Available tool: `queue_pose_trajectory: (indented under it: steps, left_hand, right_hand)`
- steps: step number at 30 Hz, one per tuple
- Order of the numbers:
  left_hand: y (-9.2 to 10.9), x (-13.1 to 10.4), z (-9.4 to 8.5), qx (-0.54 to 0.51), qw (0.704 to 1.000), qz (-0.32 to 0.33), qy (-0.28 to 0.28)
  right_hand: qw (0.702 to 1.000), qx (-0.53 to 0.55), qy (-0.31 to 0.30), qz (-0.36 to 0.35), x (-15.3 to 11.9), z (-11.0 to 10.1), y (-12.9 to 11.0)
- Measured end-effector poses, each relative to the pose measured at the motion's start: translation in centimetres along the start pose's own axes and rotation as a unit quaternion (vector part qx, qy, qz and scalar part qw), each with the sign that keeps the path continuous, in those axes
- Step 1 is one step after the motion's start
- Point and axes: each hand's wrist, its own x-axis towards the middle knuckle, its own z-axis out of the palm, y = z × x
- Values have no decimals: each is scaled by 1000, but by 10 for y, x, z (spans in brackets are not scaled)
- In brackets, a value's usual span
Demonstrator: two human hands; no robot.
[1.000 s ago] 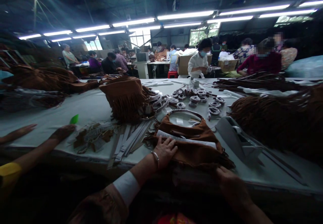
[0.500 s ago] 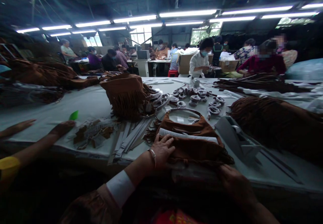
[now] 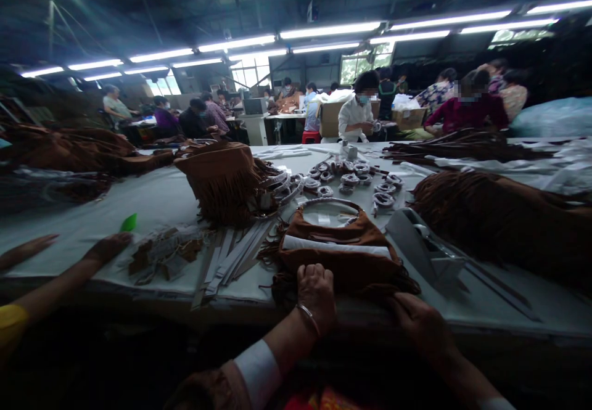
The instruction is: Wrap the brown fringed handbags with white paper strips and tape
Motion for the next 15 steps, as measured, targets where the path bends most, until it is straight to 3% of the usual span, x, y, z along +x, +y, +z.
queue_pose_trajectory:
  steps: [4, 10, 13, 15]
  left_hand:
    - [-26, 0, -12, 43, 999, 10, 9]
    - [-75, -32, -15, 48, 992, 119, -16]
    - [-80, -49, -26, 16, 988, 145, -42]
    - [-72, -53, -37, -32, 990, 134, -26]
  right_hand:
    - [1000, 5, 11, -2, 1, 1, 2]
    - [999, -32, 6, -25, -1, -2, 0]
    - [997, -69, 1, -45, -5, -5, -1]
    - [995, -88, -6, -52, -7, -6, -1]
